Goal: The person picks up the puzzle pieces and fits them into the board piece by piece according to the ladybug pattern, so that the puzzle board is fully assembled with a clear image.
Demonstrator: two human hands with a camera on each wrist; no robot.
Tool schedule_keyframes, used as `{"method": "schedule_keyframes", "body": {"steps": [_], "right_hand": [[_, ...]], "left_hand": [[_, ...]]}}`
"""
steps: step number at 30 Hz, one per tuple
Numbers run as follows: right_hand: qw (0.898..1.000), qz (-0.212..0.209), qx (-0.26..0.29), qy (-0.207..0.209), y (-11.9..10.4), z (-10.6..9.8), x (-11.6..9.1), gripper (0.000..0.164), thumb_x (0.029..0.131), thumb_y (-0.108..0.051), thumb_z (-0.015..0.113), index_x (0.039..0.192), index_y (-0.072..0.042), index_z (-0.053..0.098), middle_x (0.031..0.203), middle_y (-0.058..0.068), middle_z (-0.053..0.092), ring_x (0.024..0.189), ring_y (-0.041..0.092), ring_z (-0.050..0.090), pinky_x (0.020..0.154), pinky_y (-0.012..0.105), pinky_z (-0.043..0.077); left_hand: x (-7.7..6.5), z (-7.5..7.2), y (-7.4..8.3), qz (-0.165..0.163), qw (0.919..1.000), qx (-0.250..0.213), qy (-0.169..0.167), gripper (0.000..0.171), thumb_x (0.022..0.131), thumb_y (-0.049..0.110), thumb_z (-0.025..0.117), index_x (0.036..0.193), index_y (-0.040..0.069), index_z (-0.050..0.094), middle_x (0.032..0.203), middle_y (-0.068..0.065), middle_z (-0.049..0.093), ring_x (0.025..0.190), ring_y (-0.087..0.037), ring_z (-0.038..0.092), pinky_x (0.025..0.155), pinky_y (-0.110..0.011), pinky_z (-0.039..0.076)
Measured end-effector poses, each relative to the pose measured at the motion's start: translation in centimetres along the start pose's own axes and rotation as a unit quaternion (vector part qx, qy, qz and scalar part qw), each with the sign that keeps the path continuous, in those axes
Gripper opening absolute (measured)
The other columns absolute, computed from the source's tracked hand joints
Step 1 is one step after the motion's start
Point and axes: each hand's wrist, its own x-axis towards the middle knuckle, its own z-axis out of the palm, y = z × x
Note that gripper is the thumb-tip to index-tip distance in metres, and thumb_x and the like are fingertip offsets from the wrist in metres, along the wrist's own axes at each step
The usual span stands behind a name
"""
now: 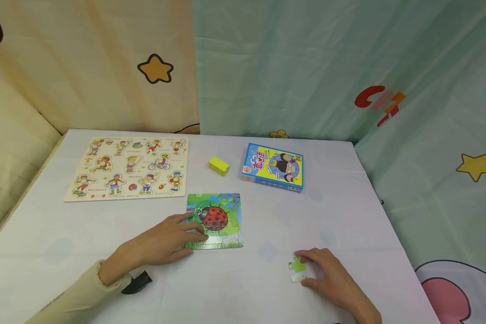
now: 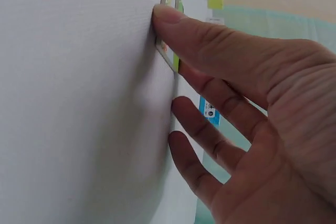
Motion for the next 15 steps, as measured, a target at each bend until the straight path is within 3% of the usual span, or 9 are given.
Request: {"method": "schedule_keyframes", "body": {"steps": [6, 15], "right_hand": [[0.999, -0.047, 0.025, -0.008, 0.26, 0.08, 0.17, 0.053, 0.073, -0.02, 0.089, 0.12, -0.023, 0.068, 0.113, -0.012, 0.067, 0.099, 0.002, 0.058, 0.086, 0.007, 0.041], [0.999, -0.043, 0.001, -0.014, -0.08, -0.09, 0.96, 0.052, 0.071, -0.013, 0.089, 0.116, -0.03, 0.072, 0.113, -0.018, 0.062, 0.103, 0.0, 0.058, 0.091, 0.003, 0.039]], "left_hand": [[-0.11, -0.03, 0.05, 0.0, 1.0, 0.002, 0.002, 0.037, 0.091, 0.023, 0.072, 0.128, 0.02, 0.069, 0.127, 0.002, 0.064, 0.137, -0.044, 0.045, 0.11, -0.057, 0.04], [-0.03, -0.04, 0.03, -0.001, 1.0, 0.0, 0.001, 0.037, 0.091, 0.023, 0.072, 0.128, 0.02, 0.069, 0.127, 0.002, 0.064, 0.138, -0.044, 0.044, 0.11, -0.057, 0.041]]}}
